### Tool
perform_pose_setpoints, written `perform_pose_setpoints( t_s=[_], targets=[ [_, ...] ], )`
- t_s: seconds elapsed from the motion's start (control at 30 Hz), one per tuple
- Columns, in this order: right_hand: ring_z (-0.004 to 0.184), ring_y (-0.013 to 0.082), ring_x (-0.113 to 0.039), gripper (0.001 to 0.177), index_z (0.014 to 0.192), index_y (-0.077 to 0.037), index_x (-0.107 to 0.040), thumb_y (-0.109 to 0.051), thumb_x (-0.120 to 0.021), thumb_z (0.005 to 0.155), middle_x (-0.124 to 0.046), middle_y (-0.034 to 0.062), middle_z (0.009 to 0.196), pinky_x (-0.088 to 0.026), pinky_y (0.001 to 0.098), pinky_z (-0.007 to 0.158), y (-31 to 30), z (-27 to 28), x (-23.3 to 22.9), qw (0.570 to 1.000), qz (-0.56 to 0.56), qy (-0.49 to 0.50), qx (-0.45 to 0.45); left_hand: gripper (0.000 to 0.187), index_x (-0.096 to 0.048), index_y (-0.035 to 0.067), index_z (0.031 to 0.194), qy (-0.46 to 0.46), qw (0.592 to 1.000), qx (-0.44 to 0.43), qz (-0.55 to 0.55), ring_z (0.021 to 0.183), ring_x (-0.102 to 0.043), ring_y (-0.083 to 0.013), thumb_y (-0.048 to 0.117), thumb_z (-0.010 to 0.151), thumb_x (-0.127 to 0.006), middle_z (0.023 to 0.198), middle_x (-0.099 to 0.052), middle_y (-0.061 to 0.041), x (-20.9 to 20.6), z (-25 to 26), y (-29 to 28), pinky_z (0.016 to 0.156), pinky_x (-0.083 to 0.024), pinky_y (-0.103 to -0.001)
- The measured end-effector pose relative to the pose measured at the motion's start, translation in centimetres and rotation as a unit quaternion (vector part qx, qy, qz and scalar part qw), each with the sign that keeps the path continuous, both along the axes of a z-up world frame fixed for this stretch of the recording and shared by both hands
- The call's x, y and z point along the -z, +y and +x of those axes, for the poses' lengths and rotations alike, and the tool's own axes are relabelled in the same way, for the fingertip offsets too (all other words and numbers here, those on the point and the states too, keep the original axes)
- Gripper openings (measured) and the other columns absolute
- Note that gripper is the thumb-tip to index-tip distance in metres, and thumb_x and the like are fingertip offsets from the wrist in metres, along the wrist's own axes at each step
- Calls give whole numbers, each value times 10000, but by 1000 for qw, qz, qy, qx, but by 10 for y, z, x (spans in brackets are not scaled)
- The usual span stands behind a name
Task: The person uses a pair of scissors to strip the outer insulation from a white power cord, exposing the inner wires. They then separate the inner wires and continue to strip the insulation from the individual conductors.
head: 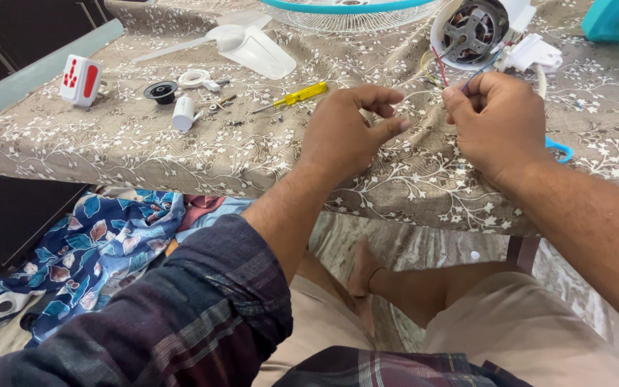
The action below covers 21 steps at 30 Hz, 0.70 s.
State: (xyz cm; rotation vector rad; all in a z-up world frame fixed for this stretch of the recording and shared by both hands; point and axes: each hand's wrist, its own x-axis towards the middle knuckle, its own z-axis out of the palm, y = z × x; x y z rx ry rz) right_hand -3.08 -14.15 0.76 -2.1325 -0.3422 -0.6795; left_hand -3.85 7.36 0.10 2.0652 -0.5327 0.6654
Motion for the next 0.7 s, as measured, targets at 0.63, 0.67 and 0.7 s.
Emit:
perform_pose_setpoints(
  t_s=[0.63, 0.67, 0.7],
  targets=[
    [669, 47, -628, 241, 935, -28, -702, -238, -697, 1053, -732, 28, 801, -483, 255, 592, -1, -3, -1, 1000, -4, 10, 20, 389, -729, 169, 943, 146, 973, -164, 72, 923, -709, -274, 454, 990, -469, 943, -754, -76, -13, -4, -3, 836, -496, -499],
    [675, 48, -638, 237, 937, -28, -705, -237, -698, 1050, -734, 29, 801, -489, 254, 599, -1, -3, 0, 1000, -5, 9, 20, 398, -712, 166, 968, 149, 971, -166, 84, 953, -704, -284, 453, 997, -439, 965, -749, -83, -13, -2, -4, 862, -480, -518],
    [680, 49, -648, 234, 940, -29, -708, -236, -700, 1047, -736, 30, 802, -495, 253, 605, -1, -2, 0, 1000, -5, 7, 18, 408, -696, 163, 993, 152, 969, -170, 97, 983, -699, -294, 452, 1005, -409, 987, -745, -91, -12, 0, -4, 887, -464, -537]
  ],
)
